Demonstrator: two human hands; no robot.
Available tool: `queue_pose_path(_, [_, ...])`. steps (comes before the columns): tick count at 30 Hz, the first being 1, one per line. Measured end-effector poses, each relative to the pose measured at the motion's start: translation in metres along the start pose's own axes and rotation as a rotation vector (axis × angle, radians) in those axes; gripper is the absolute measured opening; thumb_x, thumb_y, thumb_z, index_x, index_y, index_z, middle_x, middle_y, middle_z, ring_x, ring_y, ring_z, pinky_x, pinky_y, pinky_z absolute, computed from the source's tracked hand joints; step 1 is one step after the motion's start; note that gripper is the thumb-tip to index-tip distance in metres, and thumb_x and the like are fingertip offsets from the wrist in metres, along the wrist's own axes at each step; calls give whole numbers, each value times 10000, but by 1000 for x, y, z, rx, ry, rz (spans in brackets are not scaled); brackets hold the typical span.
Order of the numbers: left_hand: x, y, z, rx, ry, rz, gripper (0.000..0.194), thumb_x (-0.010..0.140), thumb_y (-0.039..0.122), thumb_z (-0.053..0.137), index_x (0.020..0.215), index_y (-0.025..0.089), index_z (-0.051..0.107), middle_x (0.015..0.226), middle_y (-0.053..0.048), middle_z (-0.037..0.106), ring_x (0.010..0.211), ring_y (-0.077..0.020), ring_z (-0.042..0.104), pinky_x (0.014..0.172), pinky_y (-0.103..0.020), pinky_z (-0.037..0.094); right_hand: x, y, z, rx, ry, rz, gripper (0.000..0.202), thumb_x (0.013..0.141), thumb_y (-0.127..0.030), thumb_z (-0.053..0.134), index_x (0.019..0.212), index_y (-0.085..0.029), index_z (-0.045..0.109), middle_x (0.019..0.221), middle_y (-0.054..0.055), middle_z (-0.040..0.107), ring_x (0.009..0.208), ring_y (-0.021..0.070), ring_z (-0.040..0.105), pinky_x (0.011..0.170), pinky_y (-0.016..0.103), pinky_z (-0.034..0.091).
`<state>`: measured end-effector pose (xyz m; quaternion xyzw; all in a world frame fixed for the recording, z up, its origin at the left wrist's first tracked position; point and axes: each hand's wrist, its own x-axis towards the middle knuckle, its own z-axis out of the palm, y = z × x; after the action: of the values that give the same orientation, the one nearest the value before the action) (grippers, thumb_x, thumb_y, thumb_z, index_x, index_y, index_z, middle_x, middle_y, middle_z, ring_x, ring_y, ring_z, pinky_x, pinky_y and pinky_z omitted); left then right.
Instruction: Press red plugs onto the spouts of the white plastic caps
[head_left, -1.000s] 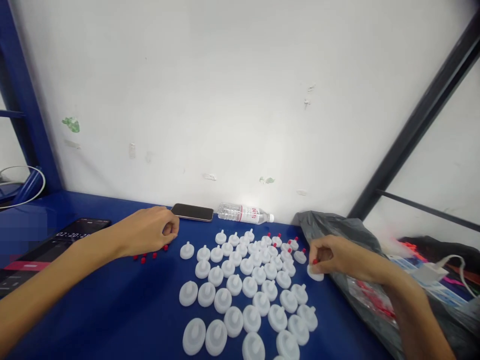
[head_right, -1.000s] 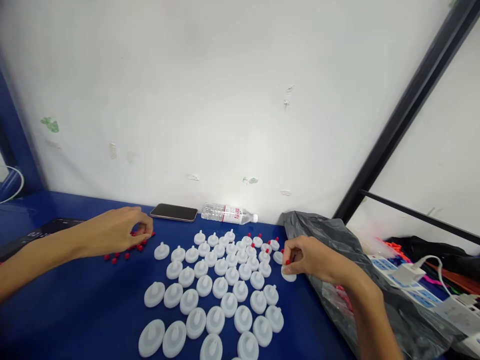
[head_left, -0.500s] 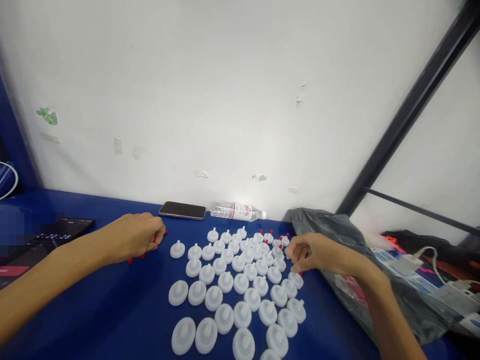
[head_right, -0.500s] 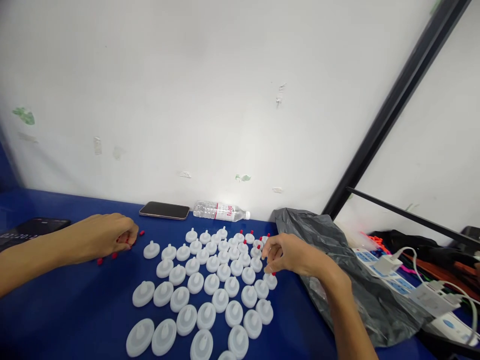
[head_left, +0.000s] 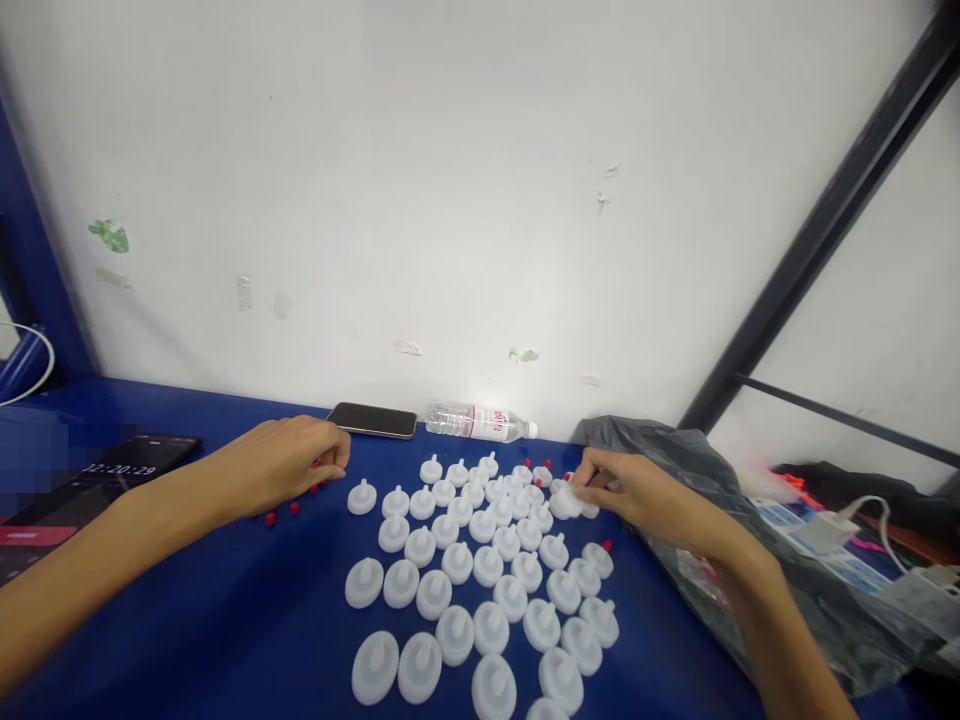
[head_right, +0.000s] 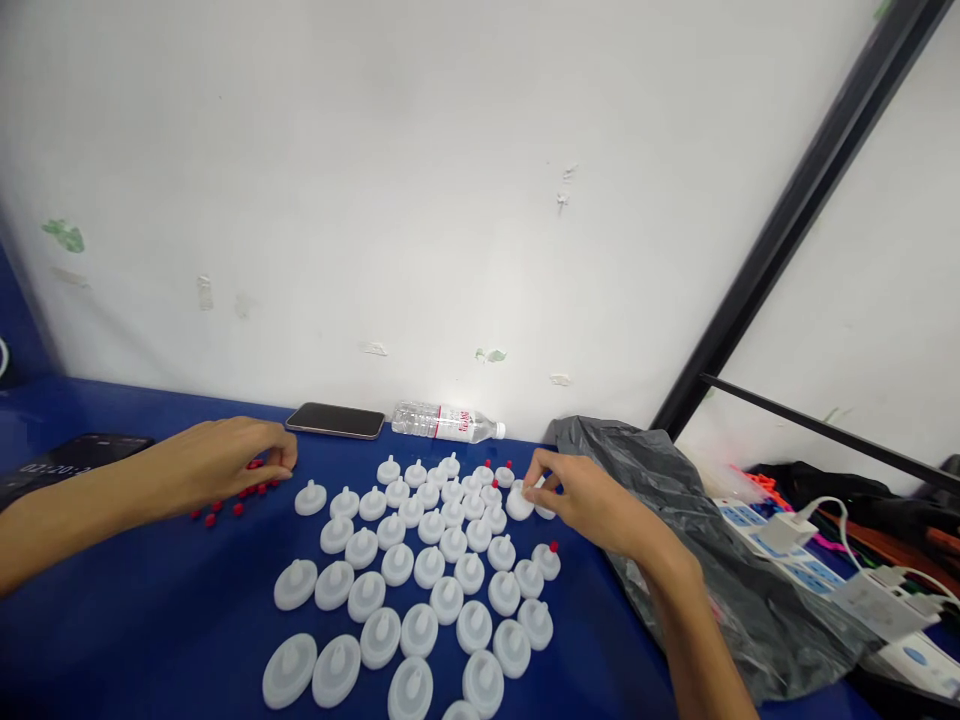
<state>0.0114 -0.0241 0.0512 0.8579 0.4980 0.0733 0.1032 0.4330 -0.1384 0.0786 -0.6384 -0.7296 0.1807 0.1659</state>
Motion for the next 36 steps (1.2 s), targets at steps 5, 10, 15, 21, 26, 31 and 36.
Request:
queue_pose_path(5, [-1, 23, 1, -128, 193, 71, 314, 942, 536, 549, 937, 283, 735, 715, -3, 743, 634, -202, 657, 599, -277, 415, 2, -20, 10, 197, 83, -162, 246, 1042, -486, 509, 945, -260, 514, 1227, 94, 723, 1193, 270, 670, 919, 373, 559])
queue_pose_path(10, [-10, 55, 13, -345, 313, 164, 331, 933, 533, 588, 931, 256, 770, 761, 1, 755, 635, -166, 620, 588, -263, 433, 9, -47, 50, 31, 258, -321, 155, 1073, -405, 523, 1154, -297, 598, 1229, 54, 695, 1125, 246, 662, 950, 412, 541])
queue_pose_path(15, [-20, 80, 24, -459, 261, 214, 316, 949, 511, 601, 924, 245, 769, 645, 13, 703, 585, -157, 591, 542, -251, 431, 7, -69, 86, -69, 371, -482, 273, 1011, -437, 666, 1225, -280, 601, 1107, 49, 716, 1006, 244, 686, 846, 378, 563])
queue_pose_path(21, [-26, 94, 40, -556, 219, 274, 324, 973, 501, 581, 935, 239, 767, 731, -3, 749, 579, -142, 613, 519, -240, 440, 5, -76, 105, -52, 408, -612, 303, 966, -500, 706, 1133, -262, 624, 1020, 33, 768, 899, 229, 734, 823, 366, 567])
queue_pose_path(26, [-29, 98, 45, -607, 229, 301, 298, 936, 508, 638, 897, 251, 784, 711, 5, 739, 499, -117, 530, 486, -240, 416, 7, -75, 106, -46, 470, -711, 292, 1000, -490, 662, 1133, -231, 640, 993, 50, 774, 862, 211, 731, 786, 346, 582])
queue_pose_path(31, [-36, 107, 40, -737, 116, 175, 221, 835, 456, 771, 899, 245, 757, 725, 21, 699, 513, -96, 453, 504, -231, 389, 7, -78, 107, -11, 559, -868, 110, 1037, -215, 635, 1144, -207, 658, 1058, 63, 799, 1008, 205, 748, 887, 336, 607])
queue_pose_path(36, [-44, 114, 35, -971, -19, 96, 649, 730, 452, 865, 1305, 278, 621, 1007, -6, 701, 591, -97, 522, 570, -250, 479, 2, -85, 104, -31, 637, -976, 109, 991, -122, 665, 1037, -217, 692, 1096, 34, 824, 1083, 204, 748, 904, 351, 589])
